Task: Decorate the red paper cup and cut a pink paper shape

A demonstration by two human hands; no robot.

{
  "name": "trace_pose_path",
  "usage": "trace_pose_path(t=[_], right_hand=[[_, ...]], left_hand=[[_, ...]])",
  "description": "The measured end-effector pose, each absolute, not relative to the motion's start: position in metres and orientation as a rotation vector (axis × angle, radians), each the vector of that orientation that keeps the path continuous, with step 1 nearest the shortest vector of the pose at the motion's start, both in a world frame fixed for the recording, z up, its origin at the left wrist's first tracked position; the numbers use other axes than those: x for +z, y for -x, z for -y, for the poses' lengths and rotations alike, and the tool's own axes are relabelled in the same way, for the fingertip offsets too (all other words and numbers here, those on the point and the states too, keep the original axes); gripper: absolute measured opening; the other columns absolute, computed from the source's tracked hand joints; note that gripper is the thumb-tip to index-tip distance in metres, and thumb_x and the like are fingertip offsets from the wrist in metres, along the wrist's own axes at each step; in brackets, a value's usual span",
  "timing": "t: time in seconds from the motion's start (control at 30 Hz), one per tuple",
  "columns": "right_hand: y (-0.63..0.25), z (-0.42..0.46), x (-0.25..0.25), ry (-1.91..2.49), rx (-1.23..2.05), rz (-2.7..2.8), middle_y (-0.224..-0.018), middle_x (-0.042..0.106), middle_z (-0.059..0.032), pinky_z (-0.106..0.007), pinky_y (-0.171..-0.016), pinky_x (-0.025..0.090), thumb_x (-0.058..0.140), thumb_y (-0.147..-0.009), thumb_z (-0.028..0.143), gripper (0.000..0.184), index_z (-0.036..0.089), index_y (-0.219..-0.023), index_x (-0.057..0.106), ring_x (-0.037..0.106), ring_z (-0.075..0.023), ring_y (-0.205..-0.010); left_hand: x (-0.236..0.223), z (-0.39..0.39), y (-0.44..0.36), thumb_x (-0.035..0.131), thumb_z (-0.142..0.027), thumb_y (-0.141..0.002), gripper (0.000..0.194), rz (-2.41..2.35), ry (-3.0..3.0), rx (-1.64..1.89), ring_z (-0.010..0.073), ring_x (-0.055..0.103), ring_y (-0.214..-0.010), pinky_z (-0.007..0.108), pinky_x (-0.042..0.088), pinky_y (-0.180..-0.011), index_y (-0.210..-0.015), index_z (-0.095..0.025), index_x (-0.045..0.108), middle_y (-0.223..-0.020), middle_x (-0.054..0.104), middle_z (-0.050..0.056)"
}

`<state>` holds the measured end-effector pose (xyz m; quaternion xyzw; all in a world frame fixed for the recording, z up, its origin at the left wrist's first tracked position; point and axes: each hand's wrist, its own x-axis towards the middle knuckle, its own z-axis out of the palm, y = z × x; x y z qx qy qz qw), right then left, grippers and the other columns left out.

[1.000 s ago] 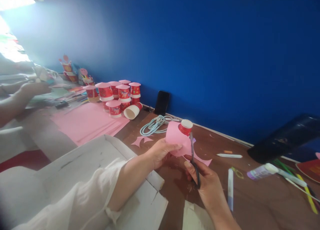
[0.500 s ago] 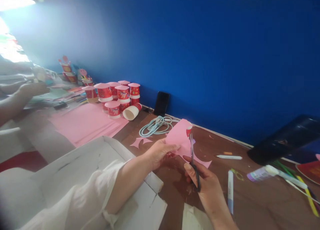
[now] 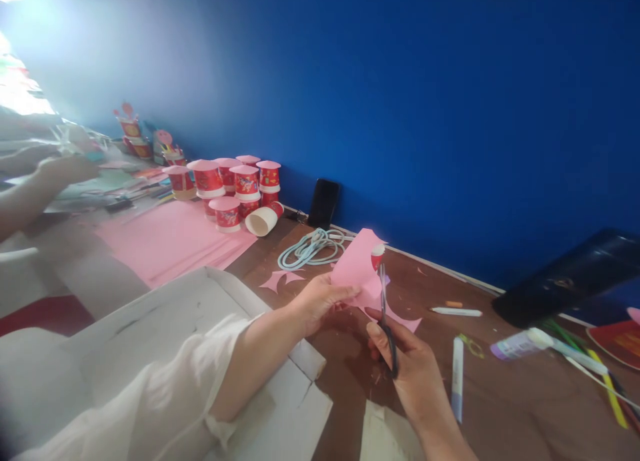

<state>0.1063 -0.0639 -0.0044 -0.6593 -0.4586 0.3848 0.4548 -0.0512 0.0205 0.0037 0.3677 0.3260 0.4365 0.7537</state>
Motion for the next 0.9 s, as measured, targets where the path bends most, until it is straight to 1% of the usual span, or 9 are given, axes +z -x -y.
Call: trace_pose_path(t=[0.1,0.27,0.33,0.43,0.57,0.7,0.9], right_hand=[[-0.107,0.0635,-0.004,1.635,0.972,1.134,-0.064,0.062,-0.0017,-0.025,-0.049,0.044,0.073,-0.065,0.067,0.072,0.016,-0.115,0.074,0.054,-0.0144,-0.058],[-0.1021,0.0666,-0.0022,1.612,0.867,1.146,-0.063,0.06,-0.0009,-0.023,-0.05,0.042,0.071,-0.07,0.064,0.066,0.016,-0.115,0.074,0.052,-0.0133,-0.059],[-0.1024,0.0663,-0.0028,1.613,0.855,1.168,-0.061,0.059,-0.0006,-0.024,-0.051,0.042,0.071,-0.07,0.064,0.065,0.016,-0.113,0.075,0.053,-0.0135,-0.059],[-0.1064,0.0638,-0.0055,1.626,0.878,1.192,-0.061,0.061,-0.0015,-0.024,-0.051,0.044,0.072,-0.068,0.066,0.067,0.016,-0.114,0.075,0.056,-0.0147,-0.059],[-0.1111,0.0613,-0.0084,1.633,0.959,1.166,-0.068,0.065,-0.0037,-0.025,-0.05,0.045,0.073,-0.066,0.067,0.073,0.015,-0.118,0.073,0.058,-0.0155,-0.06],[-0.1107,0.0617,-0.008,1.633,0.926,1.173,-0.066,0.064,-0.0031,-0.024,-0.051,0.045,0.073,-0.067,0.067,0.072,0.015,-0.117,0.073,0.059,-0.016,-0.061],[-0.1083,0.0636,-0.0075,1.618,0.934,1.157,-0.067,0.062,-0.0017,-0.023,-0.05,0.044,0.072,-0.069,0.066,0.071,0.016,-0.118,0.072,0.055,-0.0139,-0.06]], left_hand=[[0.0038,-0.0206,0.0512,0.089,-0.033,-0.052,0.046,-0.709,-0.8,0.976,0.0134,0.06,-0.067,0.026,0.043,-0.065,-0.087,-0.011,0.07,-0.079,0.07,0.008],[0.003,-0.0214,0.0506,0.089,-0.033,-0.053,0.046,-0.708,-0.807,0.951,0.0141,0.061,-0.068,0.027,0.045,-0.067,-0.088,-0.01,0.07,-0.079,0.07,0.008],[0.0025,-0.0215,0.0504,0.089,-0.032,-0.053,0.045,-0.713,-0.806,0.944,0.0143,0.061,-0.068,0.028,0.046,-0.068,-0.088,-0.01,0.07,-0.079,0.071,0.008],[0.0022,-0.0212,0.0503,0.088,-0.032,-0.054,0.045,-0.717,-0.795,0.938,0.0154,0.062,-0.069,0.028,0.046,-0.068,-0.089,-0.01,0.071,-0.08,0.072,0.009],[0.0023,-0.0205,0.0497,0.088,-0.034,-0.053,0.046,-0.708,-0.783,0.982,0.0165,0.063,-0.071,0.028,0.047,-0.069,-0.089,-0.009,0.072,-0.081,0.072,0.009],[0.0024,-0.0202,0.0489,0.088,-0.033,-0.053,0.047,-0.716,-0.765,0.991,0.0157,0.063,-0.071,0.029,0.048,-0.073,-0.091,-0.009,0.072,-0.082,0.072,0.009],[0.0012,-0.0202,0.0494,0.088,-0.034,-0.053,0.051,-0.696,-0.79,0.969,0.0206,0.067,-0.079,0.035,0.051,-0.08,-0.094,-0.009,0.072,-0.089,0.073,0.012]])
